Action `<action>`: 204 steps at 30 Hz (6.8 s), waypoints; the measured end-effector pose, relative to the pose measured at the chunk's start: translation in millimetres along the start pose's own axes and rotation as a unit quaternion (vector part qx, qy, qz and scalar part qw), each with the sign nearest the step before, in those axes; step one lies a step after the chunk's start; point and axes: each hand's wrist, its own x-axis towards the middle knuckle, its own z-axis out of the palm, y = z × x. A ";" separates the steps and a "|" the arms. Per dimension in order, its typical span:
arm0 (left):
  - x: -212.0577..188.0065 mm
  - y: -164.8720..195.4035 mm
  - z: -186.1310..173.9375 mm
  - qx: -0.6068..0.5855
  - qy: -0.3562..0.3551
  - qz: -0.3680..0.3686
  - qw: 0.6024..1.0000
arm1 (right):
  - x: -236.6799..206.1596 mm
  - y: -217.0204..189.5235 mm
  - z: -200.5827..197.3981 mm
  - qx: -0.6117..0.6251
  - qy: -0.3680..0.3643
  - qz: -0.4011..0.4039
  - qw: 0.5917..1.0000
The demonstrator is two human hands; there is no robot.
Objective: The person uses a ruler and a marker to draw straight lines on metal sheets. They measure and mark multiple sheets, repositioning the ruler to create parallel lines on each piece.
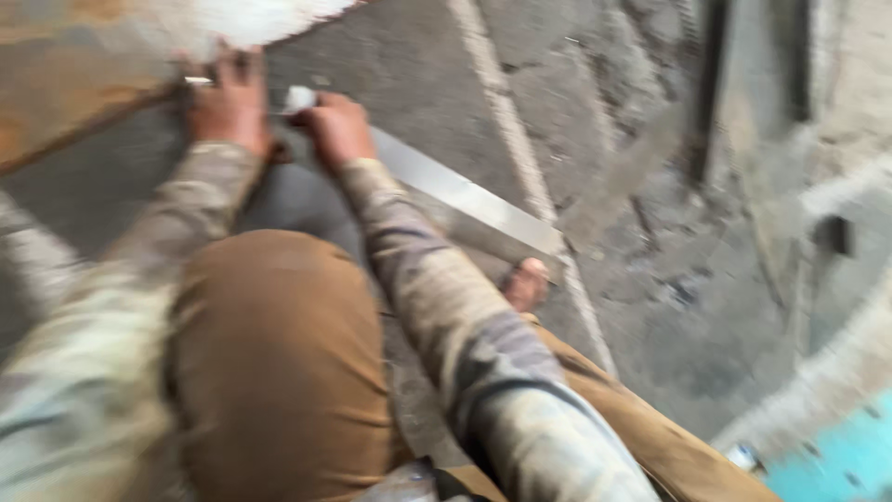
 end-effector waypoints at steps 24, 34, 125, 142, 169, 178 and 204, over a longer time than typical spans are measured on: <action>-41.7 -3.4 4.4 -0.012 0.051 0.106 0.993 | -268.5 270.3 -184.2 -0.173 0.042 0.160 0.971; -78.6 -31.5 31.1 -0.032 0.083 0.171 0.981 | -323.9 242.5 -134.9 -0.361 0.026 0.194 0.912; -88.6 -23.3 16.8 -0.098 0.075 0.137 0.983 | -293.3 243.0 -116.5 -0.090 0.144 0.094 0.981; -52.6 -5.8 4.6 -0.052 -0.052 0.009 0.997 | -91.1 53.1 -15.4 -0.056 0.032 -0.016 0.998; -94.5 -46.0 70.2 0.013 0.034 -0.057 0.998 | -341.5 320.9 -270.0 -0.309 -0.191 -0.007 0.932; -93.9 -48.3 37.4 -0.188 -0.053 -0.097 0.976 | -269.8 202.8 -149.4 -0.107 -0.056 0.041 0.992; -77.0 19.4 42.8 -0.605 -0.161 -0.341 0.702 | -274.3 173.9 -99.5 -0.199 0.126 0.145 0.961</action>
